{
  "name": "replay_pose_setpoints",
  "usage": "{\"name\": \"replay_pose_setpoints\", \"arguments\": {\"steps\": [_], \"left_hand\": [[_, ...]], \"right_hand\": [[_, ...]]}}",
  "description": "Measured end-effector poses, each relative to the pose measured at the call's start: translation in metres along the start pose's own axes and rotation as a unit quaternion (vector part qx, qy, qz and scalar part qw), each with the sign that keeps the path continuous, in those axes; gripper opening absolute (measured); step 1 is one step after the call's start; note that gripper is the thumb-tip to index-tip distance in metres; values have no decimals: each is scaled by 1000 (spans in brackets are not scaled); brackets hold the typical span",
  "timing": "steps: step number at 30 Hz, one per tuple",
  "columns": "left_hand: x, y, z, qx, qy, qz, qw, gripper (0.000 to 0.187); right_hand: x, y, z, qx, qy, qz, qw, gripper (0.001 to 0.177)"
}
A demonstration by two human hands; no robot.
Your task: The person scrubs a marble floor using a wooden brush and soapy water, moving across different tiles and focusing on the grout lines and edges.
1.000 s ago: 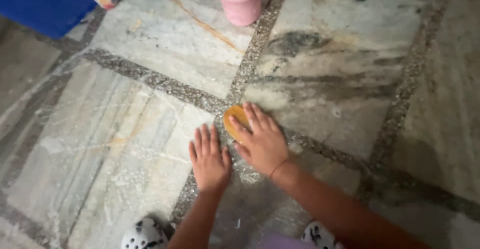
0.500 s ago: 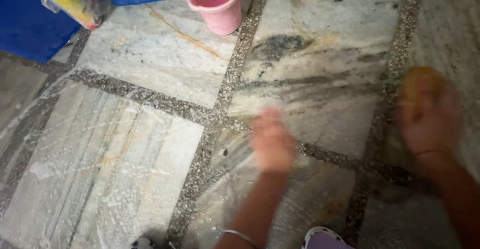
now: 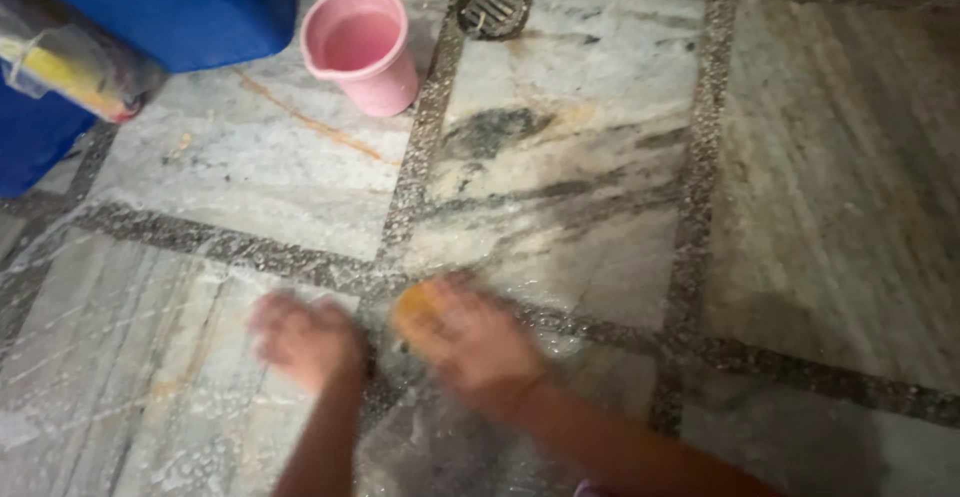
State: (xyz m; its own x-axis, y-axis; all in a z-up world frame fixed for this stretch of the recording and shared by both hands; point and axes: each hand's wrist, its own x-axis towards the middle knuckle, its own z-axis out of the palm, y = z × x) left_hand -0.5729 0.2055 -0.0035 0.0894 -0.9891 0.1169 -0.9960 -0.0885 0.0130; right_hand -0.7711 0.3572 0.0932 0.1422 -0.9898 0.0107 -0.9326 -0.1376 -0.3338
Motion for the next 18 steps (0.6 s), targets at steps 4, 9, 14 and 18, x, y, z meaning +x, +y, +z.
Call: {"name": "replay_pose_setpoints", "arguments": {"steps": [4,9,14,18], "left_hand": [[7,-33,6,-76,3,-64,995,78],[-17,44,-12,-107,-20,54,993,69],[-93,191,-31,-210,-42,325,921,63],[-192,268,-51,-218,-187,521,804,65]], "right_hand": [[26,-24,-3,59,10,-50,997,55],[32,71,-21,-17,173,59,983,54],[-77,215,-57,-191,278,251,907,54],[-244,284,-52,-133,236,498,824,69]]}}
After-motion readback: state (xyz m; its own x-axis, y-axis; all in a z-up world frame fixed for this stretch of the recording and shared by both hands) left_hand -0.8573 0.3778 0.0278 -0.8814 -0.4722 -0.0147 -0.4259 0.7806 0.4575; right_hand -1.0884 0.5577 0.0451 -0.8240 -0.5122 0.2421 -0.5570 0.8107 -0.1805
